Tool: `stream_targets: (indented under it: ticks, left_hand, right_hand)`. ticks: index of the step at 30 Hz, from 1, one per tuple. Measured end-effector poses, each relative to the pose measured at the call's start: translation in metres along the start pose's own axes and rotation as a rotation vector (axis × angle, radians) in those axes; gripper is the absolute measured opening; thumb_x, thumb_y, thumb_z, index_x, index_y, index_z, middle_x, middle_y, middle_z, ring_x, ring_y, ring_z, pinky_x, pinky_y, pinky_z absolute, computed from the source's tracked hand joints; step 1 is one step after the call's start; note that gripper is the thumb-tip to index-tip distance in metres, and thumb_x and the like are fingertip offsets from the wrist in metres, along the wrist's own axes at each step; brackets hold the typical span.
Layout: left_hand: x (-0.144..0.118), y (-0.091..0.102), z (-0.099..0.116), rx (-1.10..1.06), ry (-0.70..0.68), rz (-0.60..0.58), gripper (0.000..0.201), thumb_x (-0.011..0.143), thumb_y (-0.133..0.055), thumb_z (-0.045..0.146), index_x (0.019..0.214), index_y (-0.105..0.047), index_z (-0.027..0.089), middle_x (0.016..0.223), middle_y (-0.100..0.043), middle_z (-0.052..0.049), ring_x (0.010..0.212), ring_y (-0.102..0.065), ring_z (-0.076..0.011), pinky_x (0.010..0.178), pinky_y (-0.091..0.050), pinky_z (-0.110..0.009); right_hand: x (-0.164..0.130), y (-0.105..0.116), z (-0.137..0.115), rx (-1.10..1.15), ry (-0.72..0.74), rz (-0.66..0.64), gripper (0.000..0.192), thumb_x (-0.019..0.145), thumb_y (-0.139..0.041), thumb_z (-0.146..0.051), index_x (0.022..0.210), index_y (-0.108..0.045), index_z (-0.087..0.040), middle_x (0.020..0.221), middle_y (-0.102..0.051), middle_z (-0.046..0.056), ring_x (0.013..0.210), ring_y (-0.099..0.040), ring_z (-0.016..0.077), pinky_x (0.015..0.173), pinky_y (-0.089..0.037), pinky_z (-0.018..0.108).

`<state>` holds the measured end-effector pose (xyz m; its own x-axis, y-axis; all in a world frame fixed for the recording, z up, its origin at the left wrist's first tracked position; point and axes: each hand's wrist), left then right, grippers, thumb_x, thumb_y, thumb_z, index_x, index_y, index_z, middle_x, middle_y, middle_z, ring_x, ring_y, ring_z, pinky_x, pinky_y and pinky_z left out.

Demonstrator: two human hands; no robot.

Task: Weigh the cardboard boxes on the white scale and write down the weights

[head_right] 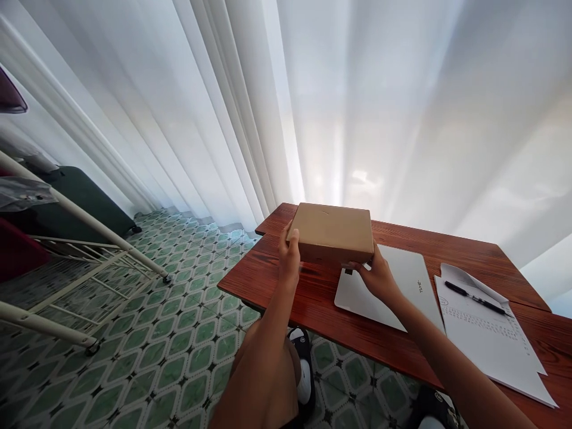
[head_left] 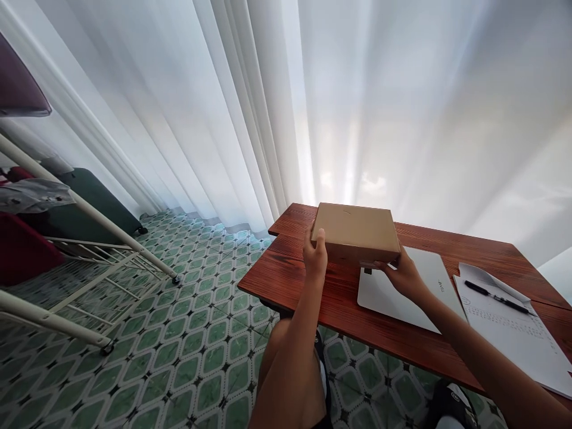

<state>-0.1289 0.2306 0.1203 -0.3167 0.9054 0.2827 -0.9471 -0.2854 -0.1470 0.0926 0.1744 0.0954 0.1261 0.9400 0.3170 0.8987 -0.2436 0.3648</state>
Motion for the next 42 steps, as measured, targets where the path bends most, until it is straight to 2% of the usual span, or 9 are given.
stream_targets:
  ticks: [4,10,16,21,29,35,42]
  left_hand:
    - [0.012,0.016,0.004,0.134,-0.028,0.049,0.042,0.093,-0.057,0.04,0.131,-0.061,0.023,0.137,-0.062,-0.007,0.13,-0.055,-0.0266,0.112,-0.042,-0.039]
    - [0.02,0.036,0.008,0.222,-0.023,0.104,0.041,0.092,-0.056,0.036,0.13,-0.062,0.022,0.139,-0.061,-0.008,0.132,-0.053,-0.0273,0.114,-0.04,-0.041]
    - [0.023,0.049,0.007,0.238,0.024,0.119,0.043,0.092,-0.056,0.035,0.131,-0.062,0.019,0.136,-0.062,-0.01,0.129,-0.055,-0.0299,0.111,-0.043,-0.042]
    - [0.024,0.057,0.0,0.247,0.058,0.107,0.043,0.091,-0.057,0.036,0.131,-0.061,0.02,0.137,-0.062,-0.009,0.129,-0.055,-0.0298,0.11,-0.044,-0.042]
    - [0.024,0.064,-0.003,0.217,0.119,0.104,0.045,0.09,-0.058,0.034,0.132,-0.059,0.02,0.139,-0.06,-0.01,0.129,-0.055,-0.0297,0.106,-0.047,-0.041]
    - [0.025,0.065,-0.003,0.229,0.13,0.113,0.044,0.088,-0.058,0.03,0.13,-0.061,0.016,0.136,-0.062,-0.011,0.127,-0.056,-0.0296,0.107,-0.047,-0.039]
    - [0.023,0.065,0.0,0.236,0.176,0.077,0.05,0.09,-0.057,0.03,0.138,-0.056,0.015,0.144,-0.057,-0.011,0.134,-0.051,-0.0286,0.111,-0.044,-0.038]
  right_hand:
    - [0.009,-0.022,0.0,0.044,-0.026,-0.047,0.068,0.077,-0.075,-0.051,0.135,-0.049,-0.025,0.117,-0.068,0.01,0.103,-0.066,0.0313,0.093,-0.057,0.053]
    - [0.015,-0.048,0.002,0.087,-0.024,-0.121,0.071,0.08,-0.072,-0.047,0.142,-0.042,-0.027,0.124,-0.066,0.009,0.113,-0.062,0.0315,0.095,-0.055,0.053]
    - [0.016,-0.063,0.007,0.048,-0.043,-0.138,0.07,0.081,-0.072,-0.046,0.141,-0.043,-0.025,0.122,-0.065,0.01,0.113,-0.061,0.0325,0.091,-0.057,0.052]
    - [0.014,-0.074,0.01,0.116,-0.043,-0.163,0.073,0.081,-0.073,-0.05,0.142,-0.043,-0.025,0.126,-0.064,0.011,0.117,-0.061,0.0311,0.094,-0.057,0.05]
    - [0.01,-0.078,0.002,0.079,-0.052,-0.161,0.076,0.078,-0.073,-0.054,0.143,-0.044,-0.026,0.118,-0.067,0.011,0.105,-0.064,0.0321,0.085,-0.058,0.051]
    - [0.009,-0.078,0.003,0.061,-0.05,-0.157,0.075,0.079,-0.072,-0.049,0.144,-0.043,-0.025,0.121,-0.066,0.012,0.105,-0.064,0.0304,0.086,-0.058,0.049]
    - [0.007,-0.077,0.011,0.026,-0.059,-0.157,0.074,0.079,-0.072,-0.047,0.144,-0.043,-0.025,0.124,-0.065,0.012,0.109,-0.063,0.0321,0.088,-0.056,0.051]
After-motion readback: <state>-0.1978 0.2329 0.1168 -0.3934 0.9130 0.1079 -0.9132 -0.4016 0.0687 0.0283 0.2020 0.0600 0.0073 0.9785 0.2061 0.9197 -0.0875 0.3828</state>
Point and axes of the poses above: each hand's wrist, its own x-axis towards the middle knuckle, its own y-axis out of the back of the hand, z = x × y
